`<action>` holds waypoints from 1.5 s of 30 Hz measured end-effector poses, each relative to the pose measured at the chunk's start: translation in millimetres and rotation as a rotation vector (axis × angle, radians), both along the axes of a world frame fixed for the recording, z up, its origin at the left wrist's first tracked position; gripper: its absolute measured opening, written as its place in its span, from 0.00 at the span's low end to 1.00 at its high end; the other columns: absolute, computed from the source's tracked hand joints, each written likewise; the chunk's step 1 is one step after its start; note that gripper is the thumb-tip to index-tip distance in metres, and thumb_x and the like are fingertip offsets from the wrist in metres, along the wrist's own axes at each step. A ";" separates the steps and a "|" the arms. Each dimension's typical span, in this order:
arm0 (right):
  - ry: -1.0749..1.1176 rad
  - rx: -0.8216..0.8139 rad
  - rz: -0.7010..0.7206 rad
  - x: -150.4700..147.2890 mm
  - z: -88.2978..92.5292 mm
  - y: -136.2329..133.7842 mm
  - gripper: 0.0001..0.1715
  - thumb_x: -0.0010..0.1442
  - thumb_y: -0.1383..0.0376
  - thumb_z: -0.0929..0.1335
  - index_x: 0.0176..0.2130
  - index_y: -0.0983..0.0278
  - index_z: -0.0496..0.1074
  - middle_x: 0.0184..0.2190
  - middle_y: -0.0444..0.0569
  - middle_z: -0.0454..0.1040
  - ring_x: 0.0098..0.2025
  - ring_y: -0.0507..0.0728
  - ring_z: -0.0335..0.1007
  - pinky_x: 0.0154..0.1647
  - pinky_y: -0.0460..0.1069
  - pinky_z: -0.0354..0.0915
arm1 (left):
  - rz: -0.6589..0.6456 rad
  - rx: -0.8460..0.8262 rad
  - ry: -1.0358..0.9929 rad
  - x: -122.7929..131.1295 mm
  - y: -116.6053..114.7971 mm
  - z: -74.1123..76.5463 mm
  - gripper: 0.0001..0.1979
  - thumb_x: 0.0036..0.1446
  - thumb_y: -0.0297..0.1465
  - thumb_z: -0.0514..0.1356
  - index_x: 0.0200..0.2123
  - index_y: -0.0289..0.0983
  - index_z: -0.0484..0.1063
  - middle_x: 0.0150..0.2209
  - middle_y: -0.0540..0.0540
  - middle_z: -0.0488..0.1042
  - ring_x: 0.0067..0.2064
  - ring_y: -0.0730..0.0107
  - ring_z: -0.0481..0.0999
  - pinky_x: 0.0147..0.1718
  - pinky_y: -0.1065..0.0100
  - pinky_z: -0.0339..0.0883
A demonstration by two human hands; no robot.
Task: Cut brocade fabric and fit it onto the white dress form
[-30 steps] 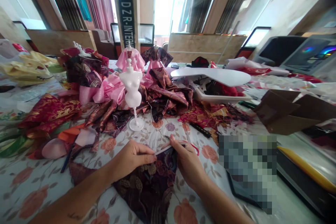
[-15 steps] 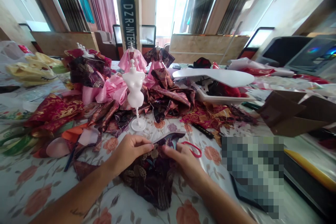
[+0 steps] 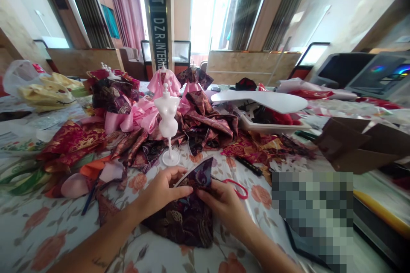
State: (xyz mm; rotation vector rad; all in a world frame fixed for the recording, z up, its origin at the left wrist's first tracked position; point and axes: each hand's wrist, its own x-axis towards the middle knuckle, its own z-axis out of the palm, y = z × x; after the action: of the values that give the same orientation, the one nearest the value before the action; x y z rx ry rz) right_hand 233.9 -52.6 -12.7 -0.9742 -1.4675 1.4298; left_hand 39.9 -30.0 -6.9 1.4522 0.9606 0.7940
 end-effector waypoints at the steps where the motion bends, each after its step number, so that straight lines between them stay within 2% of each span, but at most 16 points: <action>1: -0.060 0.054 0.018 -0.3 2.0 -1.8 0.10 0.57 0.62 0.69 0.38 0.63 0.78 0.32 0.47 0.77 0.36 0.58 0.71 0.36 0.49 0.65 | -0.011 -0.020 -0.029 0.8 -0.7 1.7 0.20 0.49 0.34 0.66 0.46 0.39 0.69 0.37 0.48 0.76 0.41 0.65 0.73 0.40 0.68 0.64; 3: -0.166 0.123 0.047 -2.1 4.2 -6.6 0.09 0.58 0.64 0.68 0.38 0.63 0.78 0.31 0.46 0.77 0.35 0.57 0.71 0.35 0.48 0.65 | -0.031 -0.027 -0.057 2.9 -3.0 5.8 0.20 0.48 0.34 0.67 0.45 0.38 0.71 0.37 0.48 0.76 0.39 0.66 0.73 0.38 0.69 0.64; 5: -0.174 0.109 0.068 -6.0 3.0 -12.2 0.08 0.56 0.66 0.69 0.38 0.63 0.78 0.32 0.45 0.78 0.34 0.57 0.71 0.34 0.48 0.65 | -0.032 0.007 -0.052 5.4 -6.5 9.4 0.13 0.48 0.35 0.67 0.38 0.36 0.74 0.33 0.48 0.74 0.35 0.68 0.72 0.34 0.70 0.63; 7: -0.090 -0.011 0.116 -10.7 -0.9 -16.7 0.12 0.51 0.67 0.73 0.38 0.63 0.77 0.33 0.45 0.78 0.35 0.56 0.72 0.36 0.48 0.66 | 0.021 0.023 -0.078 7.7 -10.7 12.0 0.09 0.49 0.35 0.66 0.31 0.35 0.75 0.29 0.49 0.73 0.32 0.70 0.70 0.32 0.71 0.62; 9: 0.000 -0.171 0.187 -12.4 -4.1 -17.8 0.14 0.46 0.66 0.75 0.36 0.64 0.77 0.31 0.45 0.78 0.32 0.56 0.72 0.34 0.47 0.67 | 0.115 -0.004 -0.201 8.5 -14.5 14.4 0.07 0.50 0.34 0.65 0.31 0.36 0.75 0.29 0.49 0.73 0.31 0.72 0.70 0.32 0.71 0.62; 11: 0.032 -0.259 0.209 -7.7 -2.9 -14.1 0.13 0.43 0.65 0.77 0.32 0.66 0.77 0.26 0.44 0.78 0.27 0.54 0.72 0.30 0.46 0.66 | 0.216 -0.019 -0.386 6.8 -16.7 17.4 0.06 0.50 0.32 0.64 0.32 0.37 0.74 0.29 0.50 0.72 0.30 0.73 0.68 0.32 0.71 0.62; 13: 0.063 -0.250 0.113 3.2 4.2 -6.7 0.13 0.42 0.66 0.77 0.31 0.65 0.76 0.25 0.44 0.78 0.26 0.53 0.72 0.30 0.46 0.66 | 0.295 0.042 -0.524 2.7 -16.6 20.6 0.04 0.48 0.30 0.64 0.27 0.37 0.71 0.27 0.51 0.70 0.29 0.74 0.66 0.31 0.72 0.61; 16: 0.237 -0.179 -0.056 20.2 19.6 4.5 0.15 0.44 0.66 0.77 0.35 0.63 0.76 0.30 0.45 0.79 0.30 0.54 0.74 0.35 0.48 0.69 | 0.348 0.163 -0.592 -4.3 -13.5 22.5 0.08 0.44 0.26 0.62 0.20 0.36 0.64 0.25 0.51 0.68 0.28 0.74 0.63 0.30 0.73 0.59; 19: 0.370 -0.109 -0.086 24.2 28.2 8.6 0.17 0.48 0.63 0.75 0.40 0.60 0.75 0.37 0.48 0.79 0.37 0.58 0.76 0.42 0.52 0.69 | 0.382 0.166 -0.573 -7.6 -10.6 19.0 0.06 0.42 0.23 0.60 0.22 0.37 0.65 0.27 0.52 0.69 0.30 0.74 0.63 0.30 0.73 0.58; 21: 0.371 -0.068 -0.110 20.0 27.4 7.4 0.17 0.51 0.62 0.74 0.43 0.58 0.74 0.41 0.48 0.79 0.41 0.58 0.75 0.45 0.52 0.69 | 0.404 0.126 -0.526 -7.9 -9.6 15.7 0.07 0.43 0.23 0.61 0.28 0.39 0.70 0.29 0.52 0.70 0.31 0.75 0.64 0.31 0.74 0.58; 24: 0.318 -0.027 -0.144 12.8 21.5 4.4 0.17 0.53 0.60 0.74 0.44 0.57 0.74 0.42 0.48 0.78 0.42 0.58 0.75 0.44 0.52 0.70 | 0.453 0.075 -0.457 -7.9 -7.9 14.1 0.10 0.45 0.27 0.64 0.35 0.40 0.74 0.30 0.52 0.71 0.32 0.74 0.66 0.33 0.74 0.60; 30: 0.239 -0.058 -0.199 9.7 15.5 4.8 0.17 0.50 0.55 0.75 0.38 0.63 0.76 0.32 0.50 0.80 0.34 0.59 0.75 0.38 0.52 0.71 | 0.534 0.109 -0.333 -6.4 -1.6 20.7 0.11 0.43 0.37 0.68 0.28 0.37 0.75 0.26 0.51 0.71 0.30 0.73 0.68 0.31 0.72 0.61; 34: 0.240 -0.038 -0.280 4.4 18.4 6.3 0.18 0.49 0.53 0.75 0.36 0.63 0.77 0.31 0.51 0.79 0.37 0.62 0.75 0.39 0.54 0.71 | 0.568 0.148 -0.283 -5.6 0.4 21.4 0.11 0.44 0.38 0.68 0.26 0.37 0.75 0.24 0.52 0.70 0.28 0.73 0.67 0.28 0.72 0.59; 37: 0.234 -0.004 -0.316 -1.3 21.8 8.0 0.19 0.50 0.52 0.73 0.37 0.63 0.76 0.32 0.51 0.79 0.37 0.63 0.74 0.37 0.54 0.71 | 0.641 0.237 -0.213 -9.3 -0.5 23.2 0.11 0.45 0.39 0.67 0.25 0.37 0.74 0.22 0.53 0.67 0.25 0.73 0.65 0.25 0.73 0.57; 40: 0.170 0.064 -0.338 -6.8 28.3 12.8 0.19 0.51 0.51 0.72 0.34 0.63 0.77 0.29 0.49 0.78 0.31 0.60 0.72 0.31 0.51 0.69 | 0.674 0.372 -0.095 -15.8 -2.7 30.2 0.09 0.49 0.38 0.65 0.27 0.39 0.74 0.21 0.53 0.66 0.25 0.73 0.64 0.24 0.72 0.57; 45: 0.137 0.221 -0.368 -18.5 53.6 26.0 0.18 0.52 0.52 0.72 0.34 0.64 0.77 0.29 0.49 0.77 0.30 0.57 0.69 0.31 0.50 0.67 | 0.744 0.668 -0.090 -22.9 -0.6 55.5 0.03 0.54 0.33 0.62 0.30 0.40 0.74 0.31 0.50 0.73 0.36 0.68 0.71 0.37 0.71 0.63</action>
State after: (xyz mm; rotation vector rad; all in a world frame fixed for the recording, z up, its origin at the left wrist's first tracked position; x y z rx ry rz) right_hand 215.5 -26.5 41.0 -0.9303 -1.2391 1.0254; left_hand 17.0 -30.6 48.5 1.5826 1.2487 1.8437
